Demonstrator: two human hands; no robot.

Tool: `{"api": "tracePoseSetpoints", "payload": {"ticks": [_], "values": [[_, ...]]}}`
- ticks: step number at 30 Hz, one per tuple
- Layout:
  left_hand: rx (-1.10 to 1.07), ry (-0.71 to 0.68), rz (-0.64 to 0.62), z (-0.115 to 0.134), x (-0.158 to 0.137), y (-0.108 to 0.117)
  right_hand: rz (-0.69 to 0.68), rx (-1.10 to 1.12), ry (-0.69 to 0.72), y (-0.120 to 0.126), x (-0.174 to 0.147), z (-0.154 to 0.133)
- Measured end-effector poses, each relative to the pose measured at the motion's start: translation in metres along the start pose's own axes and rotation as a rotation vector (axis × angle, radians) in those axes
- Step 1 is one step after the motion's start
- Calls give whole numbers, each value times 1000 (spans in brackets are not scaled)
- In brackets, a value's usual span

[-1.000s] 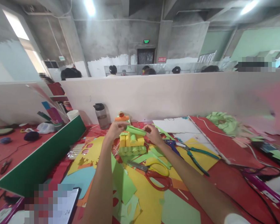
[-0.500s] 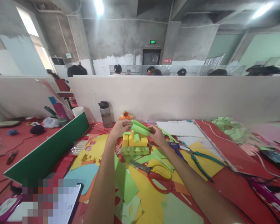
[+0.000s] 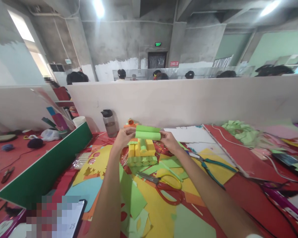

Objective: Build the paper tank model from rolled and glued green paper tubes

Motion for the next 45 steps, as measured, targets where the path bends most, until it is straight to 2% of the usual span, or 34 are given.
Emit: {"api": "tracePoseSetpoints", "payload": {"ticks": [6,13,20,27,32,38,45], "values": [[-13,167,-129,6,-7,-2,-78,-136,76,0,-9,-21],[-7,233,-101,8,-6,-5,-85,-169,102,0,-14,-29],[-12,206,-128,6,-4,-4,-151,-102,84,3,-13,-29],[-50,241,-120,7,-3,-10,-112,-33,-4,9,-7,-20],[-39,250,-72,6,-2,-13,-89,-48,-12,11,-8,-22],[-15,221,-104,7,0,-12,-100,-47,-24,12,-8,-25],[25,188,-142,16,0,-13,-137,-107,67,12,-21,-43]]}}
Point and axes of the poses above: each hand's wrist, its own x-axis towards the middle knuckle, its own y-axis out of the back of the hand, z = x × y, the point moved 1 cm from there along x, towards the middle knuckle, and after that the axes turned 13 degrees about -y, right-handed, at the moved point
